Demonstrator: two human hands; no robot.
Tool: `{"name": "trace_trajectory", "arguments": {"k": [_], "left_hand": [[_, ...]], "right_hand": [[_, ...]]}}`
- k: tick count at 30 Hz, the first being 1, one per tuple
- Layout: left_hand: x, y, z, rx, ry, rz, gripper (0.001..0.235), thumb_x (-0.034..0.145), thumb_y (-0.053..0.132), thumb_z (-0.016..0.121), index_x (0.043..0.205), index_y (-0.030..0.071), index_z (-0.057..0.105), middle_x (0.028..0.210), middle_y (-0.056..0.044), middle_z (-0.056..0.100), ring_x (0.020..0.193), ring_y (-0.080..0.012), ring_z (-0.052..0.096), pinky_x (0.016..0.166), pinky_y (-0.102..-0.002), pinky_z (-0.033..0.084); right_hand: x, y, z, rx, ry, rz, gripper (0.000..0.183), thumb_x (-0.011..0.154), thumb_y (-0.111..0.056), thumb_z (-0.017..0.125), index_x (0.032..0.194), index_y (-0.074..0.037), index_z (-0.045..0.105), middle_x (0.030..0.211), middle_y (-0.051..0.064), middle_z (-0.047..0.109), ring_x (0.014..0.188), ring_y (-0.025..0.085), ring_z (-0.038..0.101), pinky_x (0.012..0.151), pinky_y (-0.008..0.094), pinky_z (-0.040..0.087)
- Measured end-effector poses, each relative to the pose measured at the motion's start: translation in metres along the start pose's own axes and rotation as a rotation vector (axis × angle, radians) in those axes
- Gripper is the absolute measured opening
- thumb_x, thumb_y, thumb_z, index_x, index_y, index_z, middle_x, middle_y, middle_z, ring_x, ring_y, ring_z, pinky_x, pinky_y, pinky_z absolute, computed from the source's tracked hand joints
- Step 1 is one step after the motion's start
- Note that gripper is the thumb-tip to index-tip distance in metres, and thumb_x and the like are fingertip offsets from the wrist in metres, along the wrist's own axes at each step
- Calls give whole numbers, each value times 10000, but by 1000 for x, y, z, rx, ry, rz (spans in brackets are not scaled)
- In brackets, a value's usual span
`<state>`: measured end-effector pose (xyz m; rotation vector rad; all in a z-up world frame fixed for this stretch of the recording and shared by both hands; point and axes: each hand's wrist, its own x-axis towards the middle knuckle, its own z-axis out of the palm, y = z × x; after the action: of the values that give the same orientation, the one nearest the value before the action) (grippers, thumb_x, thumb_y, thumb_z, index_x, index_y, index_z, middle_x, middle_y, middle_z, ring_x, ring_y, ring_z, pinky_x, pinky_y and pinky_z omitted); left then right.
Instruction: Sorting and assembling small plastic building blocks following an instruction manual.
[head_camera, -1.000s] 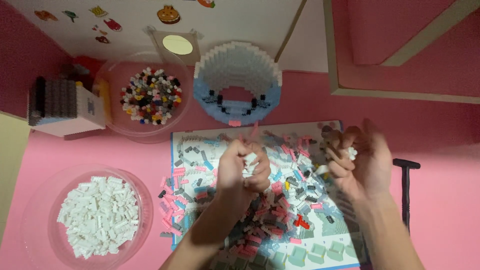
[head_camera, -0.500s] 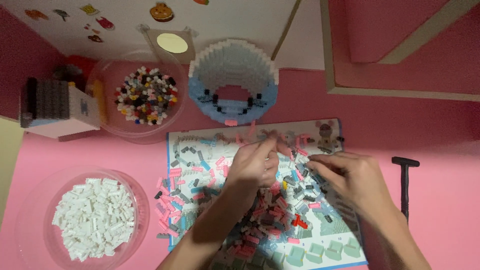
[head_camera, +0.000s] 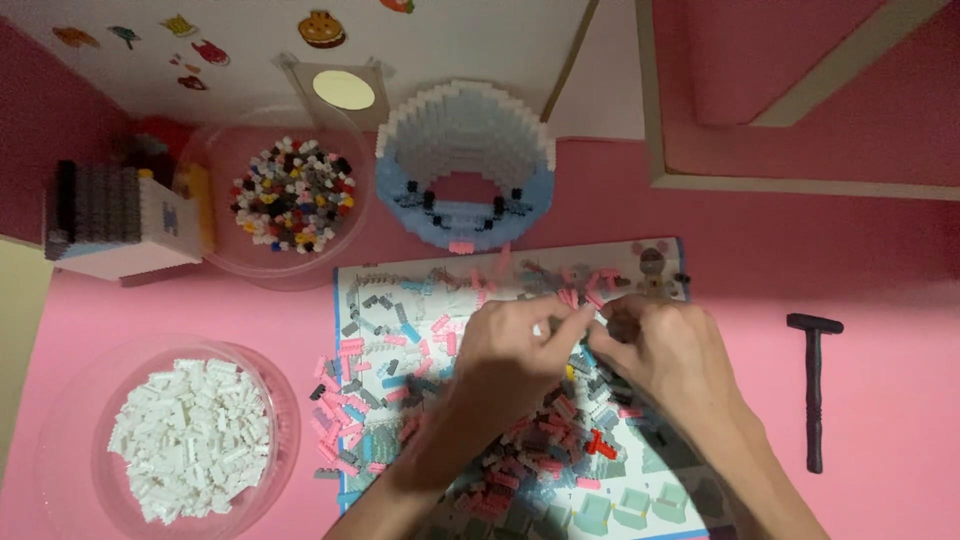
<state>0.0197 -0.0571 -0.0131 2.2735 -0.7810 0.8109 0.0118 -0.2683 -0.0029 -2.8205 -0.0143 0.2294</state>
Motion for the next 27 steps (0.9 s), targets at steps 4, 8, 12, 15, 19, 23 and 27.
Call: {"name": "trace_trajectory", "arguments": {"k": [4, 8, 12, 15, 19, 23, 27], "left_hand": [[-1, -8, -6, -279, -445, -342, 250, 1083, 278, 604, 1011, 111, 775, 534, 13, 553, 446, -172, 581, 498, -292, 533], [-17, -17, 16, -186, -431, -115, 180, 1019, 168, 619, 904, 112, 746, 535, 10, 518, 435, -210, 573, 498, -351, 543], [-4, -13, 15, -138, -624, -101, 301, 1080, 170, 552, 824, 95, 690, 527, 0, 490, 464, -218, 547, 570, -344, 548], [3, -15, 11, -263, -206, 132, 166, 888, -99, 725, 804, 35, 671, 608, -54, 528, 508, -201, 492, 551, -380, 544], [42, -4, 15, -108, -865, 150, 146, 926, -31, 707, 804, 49, 702, 753, -104, 696, 603, -204, 650, 622, -377, 630], [47, -3, 11, -166, -864, 97, 232, 929, 100, 598, 759, 0, 719, 754, -176, 729, 596, -340, 685, 591, -546, 534], [36, -5, -84, -6, -506, 148, 66, 820, 17, 712, 766, 23, 674, 830, -121, 669, 522, -233, 583, 458, -423, 489]], "right_hand": [[1, -17, -10, 41, -46, 80, 389, 792, -502, 831, 838, -116, 823, 726, 176, 785, 823, 443, 765, 772, 572, 588], [2, -26, -22, 130, -65, 243, 418, 859, -486, 842, 764, -81, 807, 585, 163, 728, 642, 353, 735, 800, 450, 617], [-1, 30, 0, 663, 1, 290, 171, 726, -136, 925, 848, -62, 832, 557, -21, 531, 475, 123, 450, 450, 314, 405], [-11, 40, -5, 1107, 23, 320, 184, 784, -58, 712, 920, 58, 754, 554, 57, 581, 427, 91, 444, 319, 256, 389], [-16, 66, 4, 1857, -188, 130, 87, 846, -31, 670, 872, 52, 666, 588, 11, 520, 398, 42, 300, 286, 207, 204], [-14, 56, -5, 1954, -379, 0, 176, 858, -93, 694, 893, 52, 601, 647, 38, 462, 501, 72, 330, 360, 197, 235], [-11, 4, -28, 1825, -373, -81, 149, 795, -86, 740, 825, 45, 676, 632, 70, 532, 439, 80, 362, 308, 185, 186]]}}
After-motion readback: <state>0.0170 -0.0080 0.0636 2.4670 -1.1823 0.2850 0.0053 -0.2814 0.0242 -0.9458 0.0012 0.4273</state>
